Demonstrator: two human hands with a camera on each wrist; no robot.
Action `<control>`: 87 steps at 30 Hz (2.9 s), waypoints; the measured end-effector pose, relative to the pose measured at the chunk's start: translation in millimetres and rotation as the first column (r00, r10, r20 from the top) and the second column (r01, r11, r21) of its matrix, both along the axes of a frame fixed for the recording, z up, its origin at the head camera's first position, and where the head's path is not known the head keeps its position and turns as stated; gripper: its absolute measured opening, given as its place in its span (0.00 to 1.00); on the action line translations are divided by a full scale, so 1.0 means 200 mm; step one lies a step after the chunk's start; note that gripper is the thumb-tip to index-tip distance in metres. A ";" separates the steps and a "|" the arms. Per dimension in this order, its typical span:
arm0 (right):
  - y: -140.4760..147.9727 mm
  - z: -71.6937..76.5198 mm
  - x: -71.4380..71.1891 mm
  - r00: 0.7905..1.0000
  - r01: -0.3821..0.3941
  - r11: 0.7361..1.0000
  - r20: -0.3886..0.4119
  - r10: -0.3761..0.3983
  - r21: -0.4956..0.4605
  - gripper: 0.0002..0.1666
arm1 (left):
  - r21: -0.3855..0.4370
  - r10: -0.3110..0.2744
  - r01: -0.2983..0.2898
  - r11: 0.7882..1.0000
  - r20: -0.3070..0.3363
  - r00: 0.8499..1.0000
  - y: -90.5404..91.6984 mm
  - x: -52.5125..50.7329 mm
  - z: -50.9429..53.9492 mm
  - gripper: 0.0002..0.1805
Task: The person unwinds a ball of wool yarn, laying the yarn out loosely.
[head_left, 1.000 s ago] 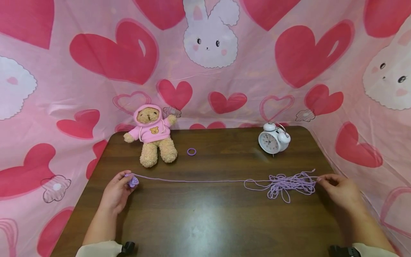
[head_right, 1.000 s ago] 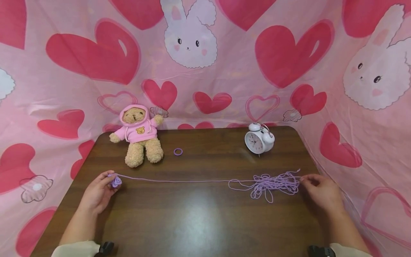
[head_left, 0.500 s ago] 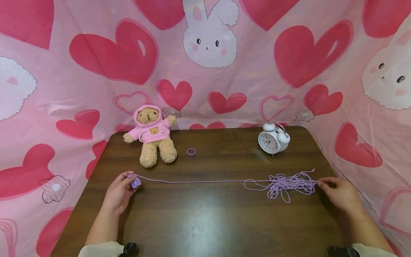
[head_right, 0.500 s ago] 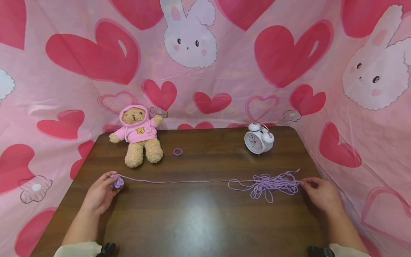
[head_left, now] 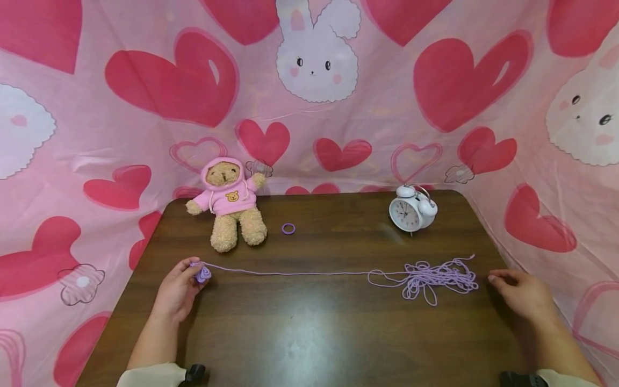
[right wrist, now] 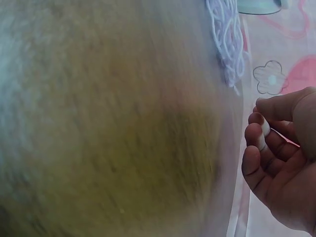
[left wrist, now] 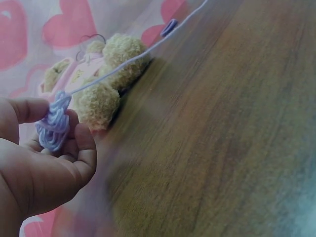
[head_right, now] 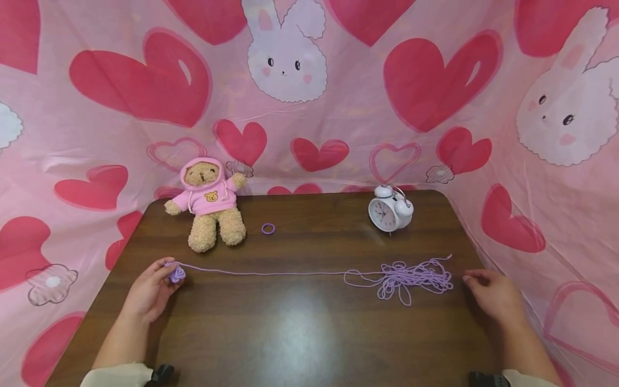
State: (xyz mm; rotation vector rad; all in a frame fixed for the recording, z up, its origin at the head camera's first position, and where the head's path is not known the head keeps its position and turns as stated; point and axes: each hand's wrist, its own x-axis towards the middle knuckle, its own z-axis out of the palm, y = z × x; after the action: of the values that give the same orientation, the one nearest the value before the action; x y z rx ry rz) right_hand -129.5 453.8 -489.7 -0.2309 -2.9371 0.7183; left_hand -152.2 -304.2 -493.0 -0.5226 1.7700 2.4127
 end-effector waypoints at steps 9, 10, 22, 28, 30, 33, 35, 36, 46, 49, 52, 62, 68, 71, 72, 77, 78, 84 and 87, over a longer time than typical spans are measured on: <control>-0.06 0.01 -0.01 1.000 0.001 1.000 0.025 -0.001 -0.006 0.24 | 0.005 -0.004 0.004 1.000 -0.033 0.999 0.03 0.01 0.00 0.02; -0.08 0.01 -0.02 1.000 0.008 1.000 0.021 -0.008 -0.006 0.24 | 0.007 -0.004 0.004 1.000 -0.041 0.999 0.04 0.01 -0.01 0.02; -0.31 0.07 -0.11 0.999 0.006 0.996 -0.034 -0.009 -0.088 0.23 | -0.003 -0.028 0.028 1.000 -0.033 0.999 0.12 -0.04 0.00 0.04; -0.43 0.09 -0.17 0.998 -0.038 0.993 -0.051 0.033 -0.110 0.24 | -0.002 -0.026 0.026 1.000 -0.043 0.999 0.15 -0.05 -0.01 0.02; -0.46 0.09 -0.18 0.997 -0.052 0.992 -0.066 0.045 -0.115 0.23 | -0.002 -0.028 0.028 1.000 -0.050 0.998 0.16 -0.05 -0.01 0.02; -0.51 0.10 -0.21 0.995 -0.070 0.990 -0.084 0.060 -0.123 0.22 | 0.003 -0.029 0.029 1.000 -0.057 0.998 0.18 -0.06 -0.01 0.02; -0.54 0.10 -0.22 0.993 -0.082 0.989 -0.095 0.070 -0.127 0.21 | 0.009 -0.032 0.033 0.999 -0.054 0.998 0.20 -0.06 -0.01 0.02; -0.56 0.10 -0.23 0.992 -0.088 0.988 -0.099 0.076 -0.129 0.20 | 0.010 -0.036 0.037 0.999 -0.053 0.998 0.20 -0.06 -0.01 0.02; -0.71 0.11 -0.29 0.984 -0.148 0.974 -0.126 0.128 -0.173 0.16 | 0.003 -0.060 0.060 0.998 -0.032 0.998 0.29 -0.08 -0.02 0.03; -0.76 0.12 -0.30 0.985 -0.144 0.972 -0.121 0.123 -0.185 0.15 | 0.000 -0.068 0.068 0.998 -0.037 0.997 0.32 -0.08 -0.03 0.03; -0.82 0.13 -0.32 0.986 -0.143 0.969 -0.110 0.123 -0.202 0.14 | -0.003 -0.080 0.080 0.997 -0.049 0.996 0.35 -0.09 -0.03 0.04; -0.99 0.14 -0.34 0.981 -0.192 0.940 -0.083 0.175 -0.283 0.12 | 0.006 -0.105 0.106 0.994 -0.048 0.993 0.44 -0.11 -0.02 0.08; -1.08 0.13 -0.35 0.972 -0.235 0.921 -0.087 0.218 -0.312 0.11 | 0.014 -0.108 0.109 0.994 -0.056 0.993 0.51 -0.13 -0.02 0.07; -1.13 0.12 -0.36 0.967 -0.253 0.912 -0.091 0.236 -0.322 0.11 | 0.019 -0.123 0.125 0.992 -0.060 0.991 0.54 -0.14 -0.02 0.05; -1.15 0.11 -0.36 0.965 -0.262 0.908 -0.096 0.244 -0.327 0.10 | 0.020 -0.127 0.129 0.992 -0.062 0.990 0.55 -0.14 -0.02 0.04; -1.22 0.12 -0.37 0.953 -0.302 0.890 -0.109 0.281 -0.343 0.10 | 0.025 -0.137 0.139 0.990 -0.073 0.988 0.60 -0.14 -0.02 0.04; -1.24 0.12 -0.37 0.951 -0.310 0.886 -0.112 0.289 -0.344 0.10 | 0.028 -0.137 0.139 0.990 -0.074 0.988 0.61 -0.14 -0.02 0.04; -1.31 0.12 -0.38 0.933 -0.359 0.864 -0.128 0.336 -0.353 0.10 | 0.006 -0.167 0.168 0.986 -0.078 0.983 0.68 -0.15 -0.03 0.06; -1.34 0.13 -0.39 0.923 -0.385 0.848 -0.133 0.362 -0.364 0.11 | -0.014 -0.189 0.189 0.982 -0.080 0.979 0.71 -0.15 -0.03 0.08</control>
State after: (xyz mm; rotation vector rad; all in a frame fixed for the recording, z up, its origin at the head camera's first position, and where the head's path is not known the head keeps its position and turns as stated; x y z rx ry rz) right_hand -207.0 184.9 -464.7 0.3452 -2.7790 1.3314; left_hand -181.6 -161.9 -498.8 -0.2471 1.7702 2.3284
